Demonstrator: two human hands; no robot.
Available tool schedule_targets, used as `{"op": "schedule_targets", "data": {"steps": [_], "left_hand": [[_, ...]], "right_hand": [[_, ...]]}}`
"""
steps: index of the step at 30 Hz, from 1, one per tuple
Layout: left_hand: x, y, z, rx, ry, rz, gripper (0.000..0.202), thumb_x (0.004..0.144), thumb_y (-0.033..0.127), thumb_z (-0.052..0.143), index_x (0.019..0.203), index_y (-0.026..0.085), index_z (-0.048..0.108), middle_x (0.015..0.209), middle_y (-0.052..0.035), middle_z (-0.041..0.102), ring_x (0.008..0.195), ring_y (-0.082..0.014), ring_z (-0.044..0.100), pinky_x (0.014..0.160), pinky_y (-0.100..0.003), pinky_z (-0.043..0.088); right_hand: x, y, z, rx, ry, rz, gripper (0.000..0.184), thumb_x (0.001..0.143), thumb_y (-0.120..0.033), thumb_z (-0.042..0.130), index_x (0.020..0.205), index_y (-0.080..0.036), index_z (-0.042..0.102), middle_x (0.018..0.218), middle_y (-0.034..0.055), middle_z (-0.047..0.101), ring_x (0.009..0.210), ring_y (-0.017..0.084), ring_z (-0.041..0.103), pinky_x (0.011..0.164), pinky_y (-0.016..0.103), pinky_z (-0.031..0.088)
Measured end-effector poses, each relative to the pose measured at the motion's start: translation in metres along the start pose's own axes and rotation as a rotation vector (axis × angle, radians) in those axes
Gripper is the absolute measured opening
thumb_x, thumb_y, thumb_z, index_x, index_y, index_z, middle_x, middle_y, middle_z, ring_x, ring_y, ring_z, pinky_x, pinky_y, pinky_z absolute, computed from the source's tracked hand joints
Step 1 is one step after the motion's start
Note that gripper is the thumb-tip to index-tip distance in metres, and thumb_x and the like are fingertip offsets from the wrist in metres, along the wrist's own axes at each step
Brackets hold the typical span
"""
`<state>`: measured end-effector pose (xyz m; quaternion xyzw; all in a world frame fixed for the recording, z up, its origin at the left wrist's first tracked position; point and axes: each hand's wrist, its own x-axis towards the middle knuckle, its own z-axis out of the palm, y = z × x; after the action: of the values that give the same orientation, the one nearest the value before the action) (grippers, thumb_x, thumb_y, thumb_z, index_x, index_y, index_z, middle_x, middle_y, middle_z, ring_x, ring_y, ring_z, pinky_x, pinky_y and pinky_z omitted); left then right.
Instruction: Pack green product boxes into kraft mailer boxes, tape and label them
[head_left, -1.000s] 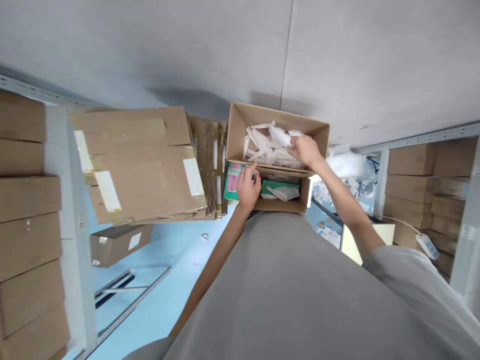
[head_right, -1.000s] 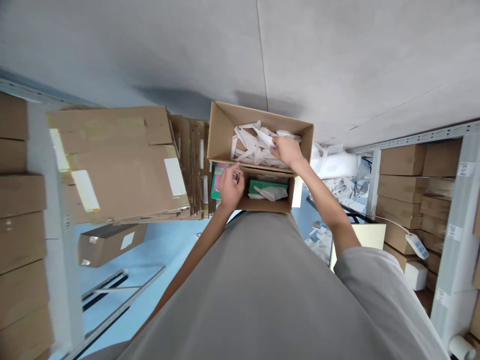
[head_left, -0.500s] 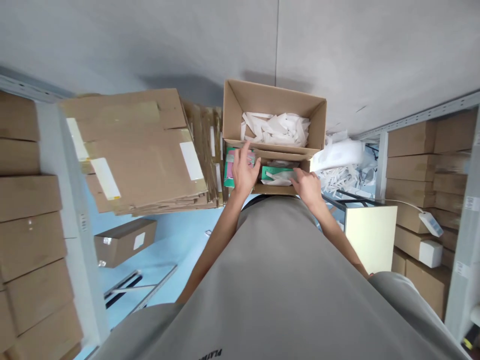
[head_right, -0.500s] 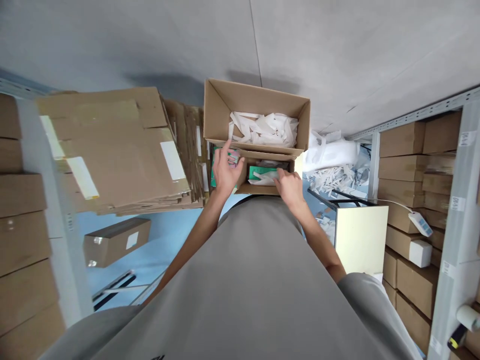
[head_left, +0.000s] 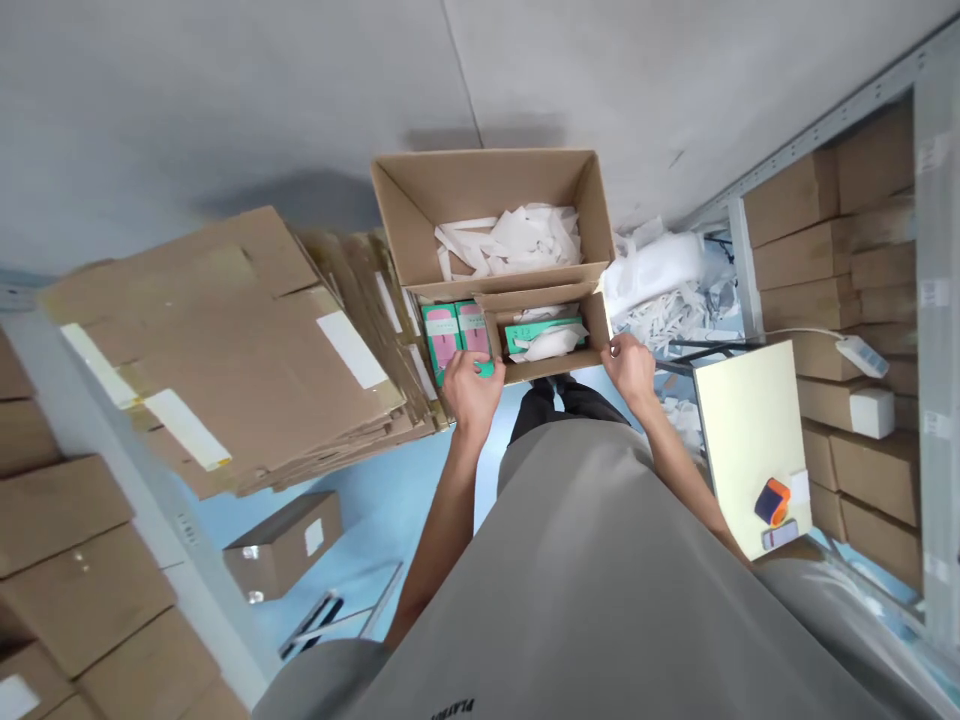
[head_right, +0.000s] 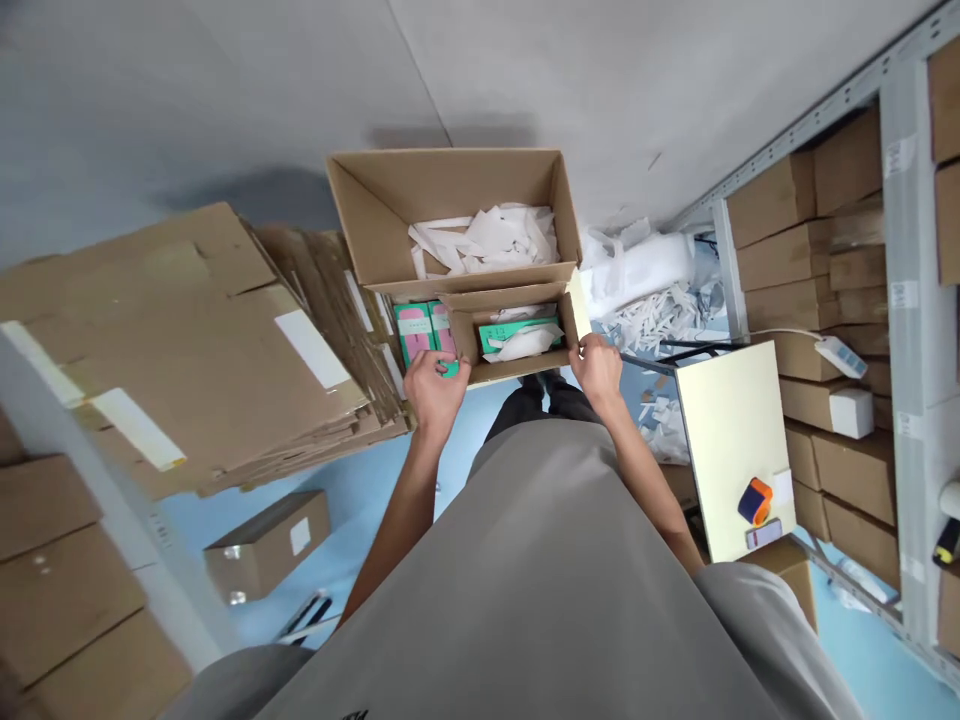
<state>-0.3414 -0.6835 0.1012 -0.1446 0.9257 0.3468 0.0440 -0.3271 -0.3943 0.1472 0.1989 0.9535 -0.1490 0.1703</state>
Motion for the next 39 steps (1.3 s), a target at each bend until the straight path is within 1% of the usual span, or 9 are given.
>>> {"op": "schedule_targets", "data": {"steps": [3,6,11,16,22,27,33,36,39], "left_hand": [[0.003,0.01,-0.003,-0.002,0.002,0.069,0.011,0.092,0.026,0.074,0.084,0.025,0.066,0.09,-0.0051,0.073,0.09,-0.0276,0.072,0.093,-0.041,0.057],[0.001,0.034,0.001,-0.01,-0.026,0.158,0.009,0.092,0.025,0.074,0.084,0.024,0.069,0.089,-0.0041,0.075,0.086,-0.0258,0.073,0.09,-0.039,0.056],[-0.025,0.098,0.044,0.01,-0.16,0.349,0.01,0.091,0.025,0.077,0.083,0.025,0.07,0.088,-0.0028,0.077,0.083,-0.024,0.073,0.085,-0.037,0.056],[-0.079,0.179,0.127,-0.006,-0.365,0.597,0.009,0.093,0.025,0.076,0.086,0.025,0.071,0.093,-0.0035,0.077,0.082,-0.0231,0.073,0.087,-0.037,0.058],[-0.184,0.281,0.248,-0.016,-0.605,0.891,0.011,0.096,0.026,0.075,0.086,0.025,0.071,0.094,-0.0042,0.077,0.083,-0.0233,0.073,0.088,-0.037,0.057],[-0.264,0.342,0.332,0.017,-0.767,1.071,0.009,0.097,0.027,0.076,0.089,0.024,0.073,0.097,-0.0061,0.077,0.085,-0.0245,0.073,0.088,-0.038,0.057],[-0.322,0.37,0.395,0.093,-0.897,1.16,0.008,0.1,0.027,0.074,0.092,0.024,0.072,0.104,-0.0084,0.079,0.092,-0.0262,0.074,0.093,-0.039,0.058],[-0.337,0.375,0.406,0.122,-0.944,1.195,0.005,0.101,0.027,0.074,0.097,0.023,0.074,0.109,-0.0094,0.079,0.093,-0.0264,0.074,0.094,-0.04,0.059],[-0.343,0.375,0.405,0.13,-1.054,1.224,0.016,0.104,0.034,0.076,0.115,0.023,0.077,0.119,-0.0109,0.082,0.105,-0.0288,0.076,0.1,-0.042,0.06]], "right_hand": [[-0.011,0.017,-0.005,0.055,0.034,0.032,0.021,0.107,-0.03,0.059,0.112,-0.02,0.078,0.105,0.0112,0.085,0.095,0.03,0.078,0.085,0.036,0.052],[-0.031,0.048,-0.013,0.128,0.09,0.103,0.022,0.107,-0.032,0.06,0.108,-0.02,0.078,0.102,0.0112,0.085,0.094,0.029,0.079,0.081,0.034,0.051],[-0.085,0.131,-0.013,0.279,0.224,0.293,0.02,0.103,-0.035,0.062,0.102,-0.022,0.077,0.095,0.0097,0.085,0.089,0.029,0.079,0.078,0.034,0.05],[-0.154,0.24,0.002,0.427,0.39,0.553,0.023,0.101,-0.041,0.061,0.098,-0.023,0.075,0.086,0.0087,0.081,0.082,0.029,0.076,0.075,0.035,0.048],[-0.228,0.373,0.015,0.572,0.582,0.814,0.024,0.1,-0.045,0.056,0.093,-0.025,0.067,0.08,0.0062,0.076,0.074,0.026,0.068,0.075,0.035,0.045],[-0.273,0.457,0.022,0.566,0.664,0.977,0.021,0.101,-0.043,0.056,0.094,-0.026,0.065,0.082,0.0063,0.076,0.076,0.027,0.068,0.075,0.034,0.043],[-0.299,0.507,0.046,0.546,0.706,1.14,0.026,0.104,-0.042,0.054,0.1,-0.022,0.071,0.089,0.0098,0.078,0.079,0.028,0.07,0.077,0.036,0.047],[-0.304,0.512,0.055,0.592,0.74,1.106,0.038,0.111,-0.048,0.052,0.107,-0.02,0.076,0.091,0.0098,0.077,0.08,0.027,0.07,0.083,0.038,0.052],[-0.311,0.511,0.059,0.666,0.722,0.922,0.049,0.112,-0.063,0.059,0.121,-0.02,0.083,0.102,0.0096,0.076,0.081,0.024,0.069,0.093,0.041,0.058]]}}
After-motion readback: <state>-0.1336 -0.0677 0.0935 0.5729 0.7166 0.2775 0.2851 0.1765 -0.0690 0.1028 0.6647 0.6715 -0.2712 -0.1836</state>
